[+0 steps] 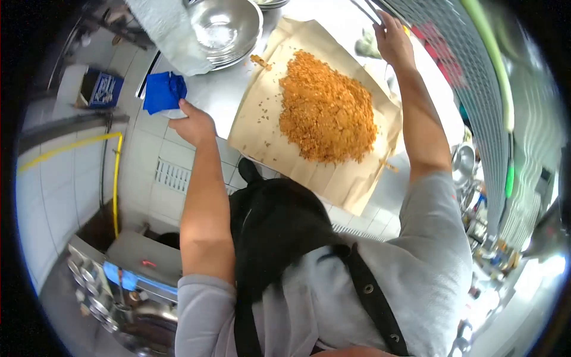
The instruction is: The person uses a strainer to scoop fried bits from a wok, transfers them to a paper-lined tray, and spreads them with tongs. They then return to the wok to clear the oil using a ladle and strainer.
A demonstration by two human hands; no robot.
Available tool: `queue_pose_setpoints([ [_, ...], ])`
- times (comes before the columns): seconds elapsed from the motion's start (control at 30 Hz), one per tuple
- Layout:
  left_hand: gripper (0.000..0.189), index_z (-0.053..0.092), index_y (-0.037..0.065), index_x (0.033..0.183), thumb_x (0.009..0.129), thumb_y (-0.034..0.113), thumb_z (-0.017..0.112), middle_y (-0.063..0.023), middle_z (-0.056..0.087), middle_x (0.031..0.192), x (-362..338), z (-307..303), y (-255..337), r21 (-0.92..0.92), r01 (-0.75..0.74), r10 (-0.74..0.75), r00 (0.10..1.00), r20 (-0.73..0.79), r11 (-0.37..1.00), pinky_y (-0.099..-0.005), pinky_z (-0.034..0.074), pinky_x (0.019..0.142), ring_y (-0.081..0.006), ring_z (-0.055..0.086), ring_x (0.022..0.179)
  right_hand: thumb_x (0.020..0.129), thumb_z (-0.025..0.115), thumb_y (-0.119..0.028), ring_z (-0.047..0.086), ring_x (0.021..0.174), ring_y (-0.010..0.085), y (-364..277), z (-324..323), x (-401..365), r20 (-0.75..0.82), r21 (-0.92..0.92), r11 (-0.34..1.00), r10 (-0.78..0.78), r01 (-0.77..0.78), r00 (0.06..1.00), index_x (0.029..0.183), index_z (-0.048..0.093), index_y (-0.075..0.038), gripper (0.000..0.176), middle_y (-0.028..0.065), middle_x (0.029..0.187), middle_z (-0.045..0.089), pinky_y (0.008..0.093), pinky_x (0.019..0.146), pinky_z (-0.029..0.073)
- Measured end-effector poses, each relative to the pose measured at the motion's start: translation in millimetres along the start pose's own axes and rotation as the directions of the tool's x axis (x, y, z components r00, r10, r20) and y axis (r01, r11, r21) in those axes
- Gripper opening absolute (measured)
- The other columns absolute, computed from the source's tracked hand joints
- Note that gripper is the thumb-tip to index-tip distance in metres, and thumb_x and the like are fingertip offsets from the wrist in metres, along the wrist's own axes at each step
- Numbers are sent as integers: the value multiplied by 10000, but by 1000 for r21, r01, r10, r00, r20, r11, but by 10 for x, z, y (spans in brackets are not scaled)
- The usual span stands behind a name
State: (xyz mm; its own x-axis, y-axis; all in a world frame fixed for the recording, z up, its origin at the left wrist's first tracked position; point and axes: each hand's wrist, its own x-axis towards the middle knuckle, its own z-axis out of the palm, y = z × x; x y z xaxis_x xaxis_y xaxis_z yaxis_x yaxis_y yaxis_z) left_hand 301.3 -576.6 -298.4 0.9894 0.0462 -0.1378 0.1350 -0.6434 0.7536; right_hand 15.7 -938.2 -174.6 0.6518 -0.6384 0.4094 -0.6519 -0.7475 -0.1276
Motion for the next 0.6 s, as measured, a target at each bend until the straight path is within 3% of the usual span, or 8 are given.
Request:
queue_pose_setpoints([
  [0.07, 759, 400, -213, 1286, 1006, 472, 568, -409, 585, 1193, -86, -105, 125, -56, 151, -146, 986, 84, 987, -519, 476, 958, -526, 603, 1119, 1035, 547, -375, 685, 911, 380, -177, -430, -609, 39, 151, 967, 203, -207, 978, 1410, 570, -149, 439, 151, 1007, 715, 465, 847, 540],
  [0.13, 742, 405, -204, 1291, 1002, 454, 592, -387, 581, 1225, 9, -34, -175, -114, 73, -60, 992, 111, 991, -502, 477, 961, -501, 603, 1137, 1053, 486, -440, 704, 951, 387, -565, -964, -1293, 322, -55, 829, 543, -557, 776, 1425, 574, -127, 494, 194, 1000, 730, 459, 884, 529],
  [0.17, 727, 410, -195, 1295, 997, 435, 616, -366, 576, 1257, 112, 34, -309, -183, 16, 5, 994, 113, 983, -486, 478, 964, -477, 603, 1156, 981, 622, -286, 656, 1155, 384, -670, -1069, -1661, 475, 62, 705, 602, -707, 642, 1397, 581, -55, 478, 252, 1199, 690, 430, 988, 498],
  [0.2, 727, 410, -195, 1295, 997, 435, 616, -366, 576, 1257, 190, 24, -365, -197, -2, 23, 994, 109, 980, -486, 478, 964, -477, 603, 1156, 973, 618, -247, 686, 1089, 381, -756, -1054, -2182, 372, 90, 822, 496, -563, 784, 1406, 571, -43, 481, 266, 1167, 694, 431, 942, 521],
  [0.3, 648, 438, -148, 1310, 970, 343, 689, -258, 586, 1269, -56, -467, -762, -266, -10, 101, 938, 332, 964, -427, 495, 916, -365, 634, 1071, 950, 638, -209, 718, 967, 369, -1283, -1342, -2727, 457, 146, 674, 603, -724, 654, 1427, 555, -55, 508, 242, 1131, 711, 443, 875, 546],
  [0.37, 587, 471, -61, 1353, 936, 255, 737, -166, 573, 1250, -365, -745, -813, -306, -404, 486, 831, 270, 862, -358, 506, 825, -246, 615, 930, 923, 666, -179, 732, 883, 347, -1447, -1316, -2907, 532, 299, 431, 665, -851, 524, 1372, 586, -28, 480, 221, 1090, 724, 449, 815, 556],
  [0.47, 537, 531, 6, 1343, 901, 198, 769, -121, 559, 1210, -829, -1136, -338, -403, -222, 453, 582, 675, 888, -319, 503, 765, -188, 563, 831, 920, 726, -174, 715, 857, 314, -1561, -1132, -2749, 461, 323, 329, 765, -888, 450, 1300, 631, -31, 417, 223, 1041, 719, 419, 789, 561],
  [0.6, 488, 571, 23, 1306, 893, 195, 766, -112, 563, 1168, -629, -905, -221, -297, -429, 487, 448, 750, 853, -316, 508, 741, -176, 568, 828, 903, 713, -177, 706, 899, 424, -2062, -774, -2677, 245, 207, 560, 764, -803, 596, 1214, 652, -22, 353, 261, 992, 715, 480, 800, 550],
])
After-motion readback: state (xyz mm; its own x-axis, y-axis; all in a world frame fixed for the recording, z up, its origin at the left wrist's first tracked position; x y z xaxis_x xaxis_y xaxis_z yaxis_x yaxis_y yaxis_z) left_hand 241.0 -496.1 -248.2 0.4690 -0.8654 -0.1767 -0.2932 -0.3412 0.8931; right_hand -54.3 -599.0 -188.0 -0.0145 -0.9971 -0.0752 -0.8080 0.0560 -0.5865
